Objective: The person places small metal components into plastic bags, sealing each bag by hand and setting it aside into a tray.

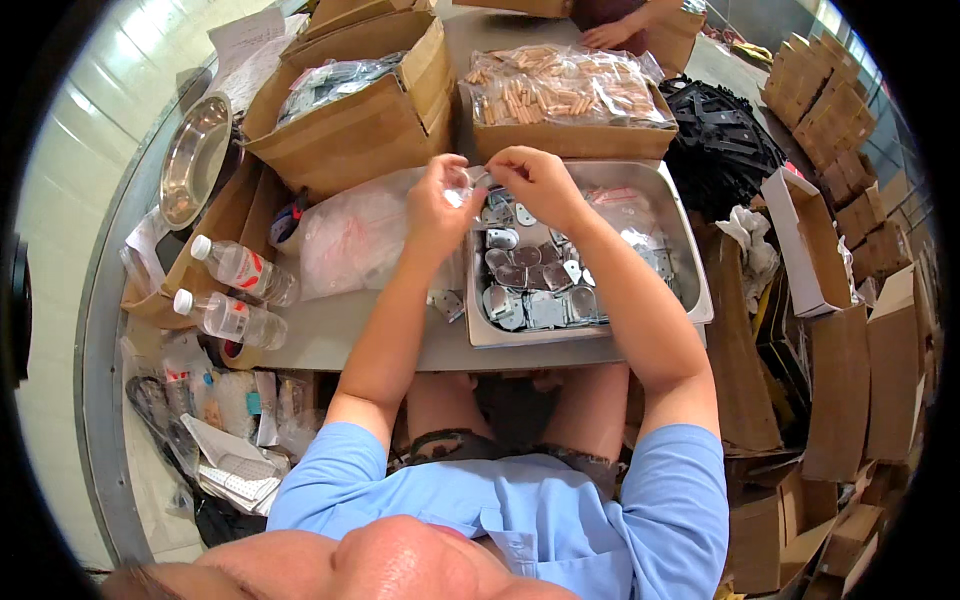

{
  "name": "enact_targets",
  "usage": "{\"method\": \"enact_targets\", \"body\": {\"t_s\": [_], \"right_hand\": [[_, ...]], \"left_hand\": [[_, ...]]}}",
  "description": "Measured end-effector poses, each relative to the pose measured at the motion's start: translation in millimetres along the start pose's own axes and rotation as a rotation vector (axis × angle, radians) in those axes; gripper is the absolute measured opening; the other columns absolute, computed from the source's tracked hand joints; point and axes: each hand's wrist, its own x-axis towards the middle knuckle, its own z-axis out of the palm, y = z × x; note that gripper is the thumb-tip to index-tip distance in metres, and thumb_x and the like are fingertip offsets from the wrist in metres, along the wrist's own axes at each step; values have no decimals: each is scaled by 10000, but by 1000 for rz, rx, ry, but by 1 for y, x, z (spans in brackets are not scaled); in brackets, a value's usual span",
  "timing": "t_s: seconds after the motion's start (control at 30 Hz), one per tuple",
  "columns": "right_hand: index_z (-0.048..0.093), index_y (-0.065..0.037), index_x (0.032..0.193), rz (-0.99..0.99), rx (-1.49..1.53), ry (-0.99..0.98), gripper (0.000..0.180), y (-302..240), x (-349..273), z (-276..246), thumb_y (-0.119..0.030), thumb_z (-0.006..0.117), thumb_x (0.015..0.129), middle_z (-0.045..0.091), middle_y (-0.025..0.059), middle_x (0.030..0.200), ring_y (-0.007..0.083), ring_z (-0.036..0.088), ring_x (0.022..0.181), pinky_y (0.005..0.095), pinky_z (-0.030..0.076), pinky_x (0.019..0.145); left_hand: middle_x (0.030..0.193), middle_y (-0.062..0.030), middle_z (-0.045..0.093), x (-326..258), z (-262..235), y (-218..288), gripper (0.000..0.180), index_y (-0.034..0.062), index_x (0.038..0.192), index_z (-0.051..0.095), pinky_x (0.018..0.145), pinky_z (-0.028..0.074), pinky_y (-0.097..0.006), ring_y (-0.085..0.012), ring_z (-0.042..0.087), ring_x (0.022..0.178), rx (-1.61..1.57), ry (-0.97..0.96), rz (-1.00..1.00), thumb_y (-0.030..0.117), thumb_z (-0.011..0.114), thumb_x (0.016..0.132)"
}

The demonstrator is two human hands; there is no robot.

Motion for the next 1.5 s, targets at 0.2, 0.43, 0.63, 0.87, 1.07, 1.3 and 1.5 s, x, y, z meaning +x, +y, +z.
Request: {"method": "enact_targets", "body": {"t_s": [0.2,0.43,0.63,0.87,1.07,1.3,1.5], "right_hand": [[602,-101,1116,-101,-641,-364,400,31,-12,15,-7,527,734,582,94,1098,312,547,1033,391,455,880],[626,-92,932,-174,-758,-385,225,36,-5,14,-62,583,713,613,80,984,292,587,926,404,487,773],[625,-25,891,115,-452,-392,182,38,-2,-19,-94,624,722,616,112,746,213,604,720,342,480,667],[538,-54,1123,88,476,24,272,-5,-2,-32,-59,593,856,598,-8,903,60,535,812,231,450,725],[597,-11,987,55,395,-194,144,-8,2,-17,-100,583,875,597,4,896,76,543,864,243,457,751],[596,-52,1045,131,-496,-611,441,25,-12,-18,-43,663,609,595,162,1032,326,577,957,394,460,848],[582,-121,1079,117,-776,-513,489,21,-12,11,-62,694,606,601,172,1022,332,584,964,436,470,818]], "left_hand": [[896,-71,604,6,-12,-8,441,14,1121,485,796,469,-283,-162,581,867,-875,-78,-212,46,707,741],[899,-84,606,6,-15,-10,426,12,1113,502,803,475,-308,-200,604,859,-1159,-205,-370,71,706,743],[858,-70,609,5,-12,-14,404,3,1091,521,718,487,-290,-181,611,797,-1144,-446,-450,73,709,741],[843,-60,602,-5,2,-3,363,10,1073,527,701,481,-279,-164,592,762,-1032,-648,-522,90,690,759],[791,-34,567,-10,0,7,297,49,1018,528,680,479,-313,-167,573,755,-1267,-534,-609,127,679,774],[789,-48,567,4,-8,-20,257,54,1028,536,676,508,-337,-183,574,760,-1368,-492,-523,166,640,821],[794,-45,569,3,-3,-14,299,44,1053,517,665,509,-324,-172,581,758,-1376,-506,-545,140,654,806]]}}
